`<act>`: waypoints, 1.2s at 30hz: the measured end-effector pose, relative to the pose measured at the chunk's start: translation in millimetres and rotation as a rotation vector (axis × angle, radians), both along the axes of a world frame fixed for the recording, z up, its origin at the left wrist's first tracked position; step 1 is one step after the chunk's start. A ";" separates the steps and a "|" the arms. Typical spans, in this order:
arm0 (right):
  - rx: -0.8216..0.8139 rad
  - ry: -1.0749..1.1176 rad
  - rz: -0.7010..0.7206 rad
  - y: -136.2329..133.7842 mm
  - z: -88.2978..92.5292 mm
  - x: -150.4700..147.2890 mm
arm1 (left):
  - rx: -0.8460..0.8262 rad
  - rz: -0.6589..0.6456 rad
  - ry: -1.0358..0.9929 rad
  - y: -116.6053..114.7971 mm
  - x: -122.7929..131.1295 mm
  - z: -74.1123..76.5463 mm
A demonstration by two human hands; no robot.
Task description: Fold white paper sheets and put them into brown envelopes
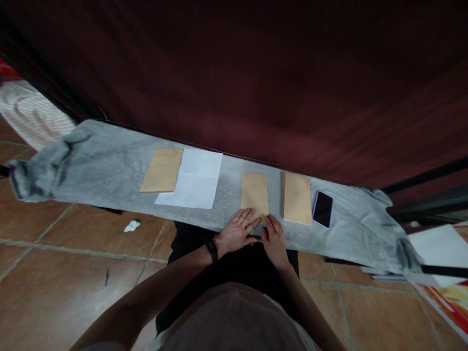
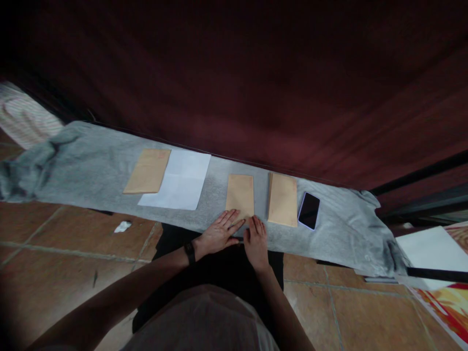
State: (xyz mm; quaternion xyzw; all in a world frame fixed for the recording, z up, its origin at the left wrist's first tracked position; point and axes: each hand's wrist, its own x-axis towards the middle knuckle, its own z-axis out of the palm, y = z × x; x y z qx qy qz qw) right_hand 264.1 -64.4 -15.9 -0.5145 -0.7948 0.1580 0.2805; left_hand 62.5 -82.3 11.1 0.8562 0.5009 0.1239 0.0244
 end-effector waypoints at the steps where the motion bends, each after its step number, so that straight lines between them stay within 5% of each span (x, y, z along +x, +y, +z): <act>1: -0.028 0.054 -0.009 2.7 0.5 0.3 | -0.001 0.004 -0.001 -0.3 0.8 0.4; 13: -0.379 0.800 -0.237 16.4 11.5 -8.2 | 0.031 0.191 -0.024 12.9 25.7 -1.4; 22: -0.405 0.923 -0.277 15.7 14.6 -12.6 | 0.038 0.194 0.119 17.8 33.4 11.0; 27: -0.395 1.018 -0.195 13.7 38.7 -16.7 | 0.038 0.288 0.050 16.9 40.8 33.8; 32: -0.374 0.949 0.001 14.2 67.9 -29.2 | -0.009 0.486 -0.217 23.9 24.6 62.6; 36: -0.280 0.817 -0.002 12.1 74.3 -37.1 | -0.119 0.695 -0.913 36.1 3.2 67.7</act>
